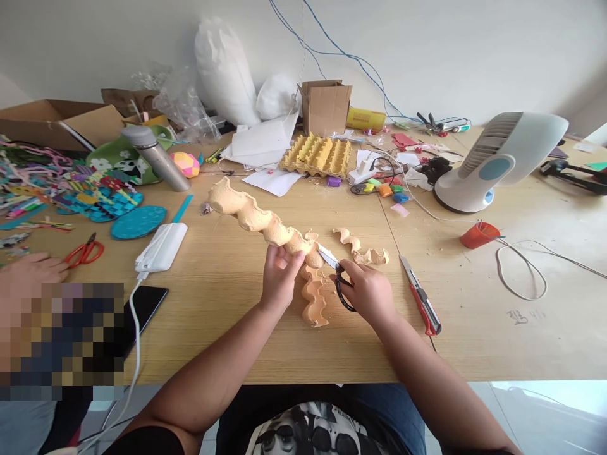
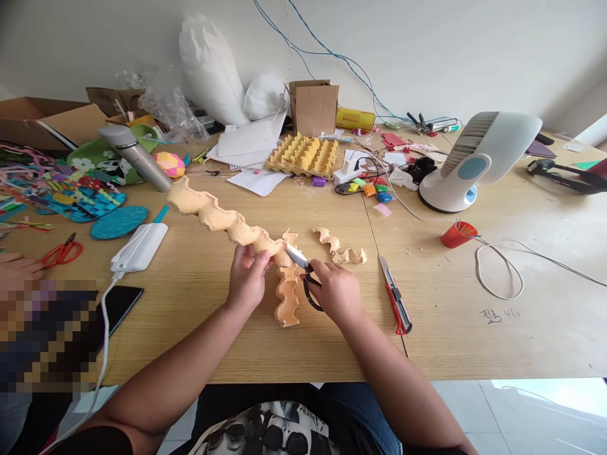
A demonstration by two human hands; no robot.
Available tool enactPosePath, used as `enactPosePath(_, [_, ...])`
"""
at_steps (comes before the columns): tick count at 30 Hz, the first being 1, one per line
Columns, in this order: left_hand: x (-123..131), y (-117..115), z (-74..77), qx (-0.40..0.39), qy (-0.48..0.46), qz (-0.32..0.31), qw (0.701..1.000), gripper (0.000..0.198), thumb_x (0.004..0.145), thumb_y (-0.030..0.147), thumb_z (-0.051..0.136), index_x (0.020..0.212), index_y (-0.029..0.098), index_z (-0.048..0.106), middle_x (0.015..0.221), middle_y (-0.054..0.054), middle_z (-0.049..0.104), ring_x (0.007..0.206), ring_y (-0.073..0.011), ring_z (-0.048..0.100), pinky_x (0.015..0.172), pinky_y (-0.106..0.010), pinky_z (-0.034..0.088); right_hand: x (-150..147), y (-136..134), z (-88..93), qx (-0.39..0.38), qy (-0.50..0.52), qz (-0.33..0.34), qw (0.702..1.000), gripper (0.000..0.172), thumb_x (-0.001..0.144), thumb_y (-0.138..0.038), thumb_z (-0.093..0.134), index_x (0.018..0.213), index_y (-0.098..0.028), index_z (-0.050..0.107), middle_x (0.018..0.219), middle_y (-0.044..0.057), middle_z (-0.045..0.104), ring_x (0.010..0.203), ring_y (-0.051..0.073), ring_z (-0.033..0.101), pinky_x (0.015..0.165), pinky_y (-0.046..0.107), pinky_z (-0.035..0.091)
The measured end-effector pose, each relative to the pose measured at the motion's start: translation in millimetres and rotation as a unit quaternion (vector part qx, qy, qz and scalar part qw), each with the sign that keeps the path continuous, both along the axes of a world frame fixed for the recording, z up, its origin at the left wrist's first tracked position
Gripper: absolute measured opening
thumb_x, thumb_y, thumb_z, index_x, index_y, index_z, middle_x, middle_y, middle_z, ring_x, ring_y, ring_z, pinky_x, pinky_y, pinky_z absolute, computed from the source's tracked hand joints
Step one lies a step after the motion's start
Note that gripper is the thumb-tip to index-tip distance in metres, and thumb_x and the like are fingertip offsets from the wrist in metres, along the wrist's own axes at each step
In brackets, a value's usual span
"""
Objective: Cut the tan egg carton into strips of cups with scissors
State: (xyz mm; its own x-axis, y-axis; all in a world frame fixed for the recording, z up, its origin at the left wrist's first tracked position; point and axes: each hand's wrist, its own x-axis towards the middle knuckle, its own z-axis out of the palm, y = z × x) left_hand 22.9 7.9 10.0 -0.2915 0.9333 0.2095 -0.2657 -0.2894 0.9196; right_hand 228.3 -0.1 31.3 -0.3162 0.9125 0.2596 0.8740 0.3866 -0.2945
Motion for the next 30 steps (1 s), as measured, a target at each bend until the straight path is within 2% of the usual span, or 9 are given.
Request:
enactPosePath(9, [1.6, 0.9, -2.4, -0.002, -0.008, 0.011, 1.0, 0.052, 0.086, 0.045, 0.085, 0.13, 0.028, 0.063, 0.132, -0.008, 0.074, 0.13, -0.0277, 0.069, 0.111, -0.043, 0.055, 1.2, 2.4, -1.9, -0.025, 0.021, -0.004, 0.999, 0.025, 0.1, -0.049, 0.07, 0.1, -0.023, 0.072, 0.065, 0.001, 0.067, 0.059, 0.017, 0.056, 0.056, 0.027, 0.024])
enactPosePath(16, [2.1, 1.3, -1.6, 0.025, 0.0, 0.019, 1.0, 0.053, 0.085, 0.041, 0.088, 0.13, 0.027, 0.064, 0.13, -0.009, 0.075, 0.129, -0.0279, 0.07, 0.109, -0.04, 0.056, -1.7, 6.8, -0.1, -0.127, 0.132, 0.008, 0.983, 0.029, 0.097, -0.054, 0.066, 0.099, -0.026, 0.067, 0.068, -0.003, 0.062, 0.057, 0.015, 0.053, 0.056, 0.025, 0.03])
enactPosePath(23, [6.0, -3.8, -1.0, 0.043, 0.025, -0.01, 0.999, 0.066, 0.086, 0.043, 0.087, 0.143, 0.03, 0.057, 0.134, -0.01, 0.074, 0.122, -0.0262, 0.073, 0.104, -0.038, 0.059, 1.1, 8.7, -2.1, -0.07, 0.101, -0.004, 0.992, 0.032, 0.099, -0.056, 0.063, 0.106, -0.025, 0.069, 0.074, -0.001, 0.064, 0.059, 0.016, 0.053, 0.056, 0.026, 0.028])
enactPosePath(30, [8.3, -5.2, -4.3, 0.044, 0.03, -0.017, 0.998, 0.064, 0.087, 0.042, 0.086, 0.144, 0.029, 0.057, 0.134, -0.011, 0.074, 0.122, -0.026, 0.074, 0.101, -0.037, 0.06, 3.3, 9.3, -4.2, -0.047, 0.076, 0.001, 0.996, 0.033, 0.102, -0.056, 0.06, 0.107, -0.025, 0.069, 0.071, 0.0, 0.067, 0.059, 0.017, 0.055, 0.056, 0.026, 0.028])
